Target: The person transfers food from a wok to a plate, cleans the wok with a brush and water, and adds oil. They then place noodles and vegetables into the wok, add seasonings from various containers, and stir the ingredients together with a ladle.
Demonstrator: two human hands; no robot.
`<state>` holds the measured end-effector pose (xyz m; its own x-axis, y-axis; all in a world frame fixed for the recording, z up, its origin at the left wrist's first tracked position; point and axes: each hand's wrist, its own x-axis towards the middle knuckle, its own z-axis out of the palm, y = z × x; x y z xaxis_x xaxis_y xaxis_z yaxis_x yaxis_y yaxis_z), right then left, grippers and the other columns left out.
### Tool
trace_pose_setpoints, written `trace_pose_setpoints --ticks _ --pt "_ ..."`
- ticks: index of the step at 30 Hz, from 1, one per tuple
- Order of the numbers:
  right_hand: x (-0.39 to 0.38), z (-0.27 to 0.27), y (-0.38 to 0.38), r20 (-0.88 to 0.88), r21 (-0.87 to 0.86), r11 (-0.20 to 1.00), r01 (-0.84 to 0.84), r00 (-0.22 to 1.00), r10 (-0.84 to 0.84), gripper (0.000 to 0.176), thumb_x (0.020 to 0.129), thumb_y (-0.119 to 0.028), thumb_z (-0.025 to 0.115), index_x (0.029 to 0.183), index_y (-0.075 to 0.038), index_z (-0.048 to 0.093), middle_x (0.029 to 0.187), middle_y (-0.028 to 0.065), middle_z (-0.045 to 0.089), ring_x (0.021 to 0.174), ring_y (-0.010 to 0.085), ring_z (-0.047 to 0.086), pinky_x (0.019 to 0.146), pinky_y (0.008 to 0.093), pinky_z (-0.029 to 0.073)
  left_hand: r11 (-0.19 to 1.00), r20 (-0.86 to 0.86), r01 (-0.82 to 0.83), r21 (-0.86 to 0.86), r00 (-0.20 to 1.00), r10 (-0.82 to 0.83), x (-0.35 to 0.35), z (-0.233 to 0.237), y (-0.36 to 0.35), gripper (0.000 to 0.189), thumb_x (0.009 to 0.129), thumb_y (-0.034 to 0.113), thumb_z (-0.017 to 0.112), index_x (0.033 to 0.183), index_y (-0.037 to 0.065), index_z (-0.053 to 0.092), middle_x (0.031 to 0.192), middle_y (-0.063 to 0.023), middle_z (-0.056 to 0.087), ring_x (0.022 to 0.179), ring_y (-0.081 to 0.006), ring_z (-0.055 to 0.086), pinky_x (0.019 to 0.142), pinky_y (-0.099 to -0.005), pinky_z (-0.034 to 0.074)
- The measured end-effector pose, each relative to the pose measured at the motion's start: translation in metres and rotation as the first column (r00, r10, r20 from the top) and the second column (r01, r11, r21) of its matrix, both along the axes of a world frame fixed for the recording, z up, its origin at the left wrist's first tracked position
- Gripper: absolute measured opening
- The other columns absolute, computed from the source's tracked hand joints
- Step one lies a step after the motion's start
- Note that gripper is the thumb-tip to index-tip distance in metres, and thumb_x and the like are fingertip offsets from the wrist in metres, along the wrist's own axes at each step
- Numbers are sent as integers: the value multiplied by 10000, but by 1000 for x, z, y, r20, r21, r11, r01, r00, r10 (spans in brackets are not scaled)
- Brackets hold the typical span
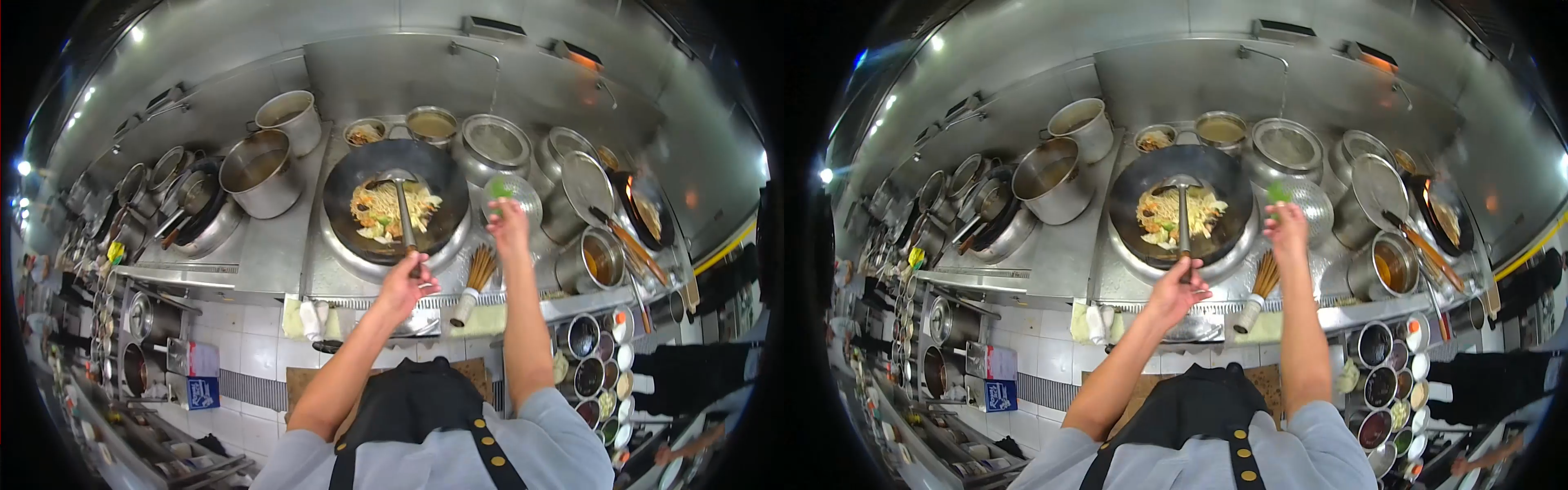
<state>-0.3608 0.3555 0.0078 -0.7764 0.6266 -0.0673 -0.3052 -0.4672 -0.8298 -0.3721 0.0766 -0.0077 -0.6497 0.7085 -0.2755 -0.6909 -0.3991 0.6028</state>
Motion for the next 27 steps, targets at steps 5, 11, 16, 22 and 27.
trace_pose_setpoints --ticks 5,11,16,22,27 --pt "-150 -55 -69 382 79 944 -320 884 268 374 919 -251 657 1158 -34 469 918 125 613 681 202 656 490 330 567 1000 39 -20 14 999 20 -45 54 -39 364 975 385 520 1054 44 621 627 -2 530 726 -205 615 778 -426 540" --pt "-219 -102 -54 815 446 451 -773 559 151 442 902 -432 626 1015 -5 604 1059 192 609 945 365 671 667 466 580 1000 47 -10 4 999 10 -44 54 -47 403 979 407 501 1089 39 624 630 6 517 724 -202 615 781 -410 538" --pt "-140 -51 -63 399 916 133 -378 829 -392 348 846 -354 655 971 -30 666 924 197 661 889 408 648 801 498 518 998 6 13 -64 1000 -12 -29 52 -42 427 987 433 488 1143 55 610 634 2 506 727 -207 593 773 -407 516" --pt "-17 -74 -40 276 539 812 -225 958 82 111 858 -215 699 828 -115 661 722 -5 633 589 105 590 547 298 498 949 46 289 -125 957 -285 13 -35 -6 420 974 455 514 1232 124 525 857 -52 607 826 -240 597 762 -421 497" --pt "143 -85 -47 354 405 888 -220 933 69 92 914 -148 607 984 -91 589 785 -7 616 561 62 562 399 230 439 839 57 529 -126 848 -526 35 -90 2 372 958 451 532 1218 185 525 1220 -96 582 1019 -270 583 850 -456 499"
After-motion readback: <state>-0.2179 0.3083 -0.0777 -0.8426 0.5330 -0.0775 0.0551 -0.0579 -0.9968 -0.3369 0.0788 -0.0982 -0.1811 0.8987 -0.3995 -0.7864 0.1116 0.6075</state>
